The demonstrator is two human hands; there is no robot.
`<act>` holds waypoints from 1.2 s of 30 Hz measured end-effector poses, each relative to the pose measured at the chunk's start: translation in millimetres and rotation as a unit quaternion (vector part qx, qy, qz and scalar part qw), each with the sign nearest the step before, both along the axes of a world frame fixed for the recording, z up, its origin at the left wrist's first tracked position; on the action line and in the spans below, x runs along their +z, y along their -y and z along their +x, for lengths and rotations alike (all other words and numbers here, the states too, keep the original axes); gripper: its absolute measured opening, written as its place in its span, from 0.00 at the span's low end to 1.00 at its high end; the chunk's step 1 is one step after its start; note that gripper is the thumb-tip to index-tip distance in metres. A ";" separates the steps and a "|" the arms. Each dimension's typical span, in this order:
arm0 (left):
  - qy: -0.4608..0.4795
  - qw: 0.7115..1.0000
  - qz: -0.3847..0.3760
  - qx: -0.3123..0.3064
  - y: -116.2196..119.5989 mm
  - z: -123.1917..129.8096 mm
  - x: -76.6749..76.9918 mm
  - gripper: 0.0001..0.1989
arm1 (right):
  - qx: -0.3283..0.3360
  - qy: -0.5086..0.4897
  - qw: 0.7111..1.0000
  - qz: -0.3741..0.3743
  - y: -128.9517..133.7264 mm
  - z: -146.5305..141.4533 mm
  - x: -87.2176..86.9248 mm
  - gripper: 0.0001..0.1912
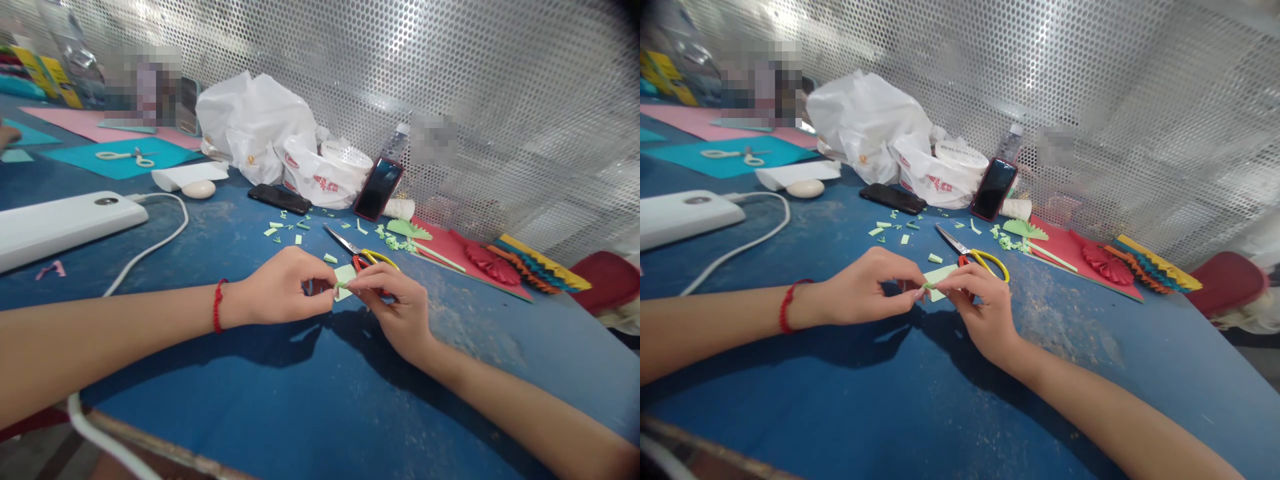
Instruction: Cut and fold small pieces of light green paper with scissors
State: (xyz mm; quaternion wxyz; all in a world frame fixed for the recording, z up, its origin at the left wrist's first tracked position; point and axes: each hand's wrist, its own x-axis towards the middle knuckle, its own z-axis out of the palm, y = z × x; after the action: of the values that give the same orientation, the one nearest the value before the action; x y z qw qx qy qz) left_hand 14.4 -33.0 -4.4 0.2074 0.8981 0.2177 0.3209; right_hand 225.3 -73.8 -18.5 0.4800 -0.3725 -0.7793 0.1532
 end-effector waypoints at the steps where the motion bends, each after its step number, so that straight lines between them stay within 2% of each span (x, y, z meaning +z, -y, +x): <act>1: -0.004 1.000 0.007 -0.001 0.2 -0.2 0.0 0.09 | 0.004 0.001 1.000 -0.002 0.0 -0.1 0.4 0.10; 7: -0.014 1.000 0.019 -0.002 0.5 -0.6 0.1 0.09 | 0.020 0.007 1.000 -0.004 1.0 -1.1 0.6 0.11; 13: -0.008 1.000 0.017 0.006 -1.7 -0.4 0.2 0.09 | 0.002 0.013 1.000 -0.014 1.0 -2.0 -1.6 0.06; 36: -0.012 0.999 0.028 0.009 -0.8 1.0 0.1 0.11 | -0.033 0.026 0.999 -0.026 3.1 -3.8 -1.4 0.02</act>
State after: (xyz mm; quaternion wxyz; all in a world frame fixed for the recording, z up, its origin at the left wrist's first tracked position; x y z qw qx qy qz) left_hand 15.4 -32.1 -4.3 0.1765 0.9055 0.2193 0.3176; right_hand 221.6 -76.8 -20.0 0.4549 -0.4142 -0.7743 0.1479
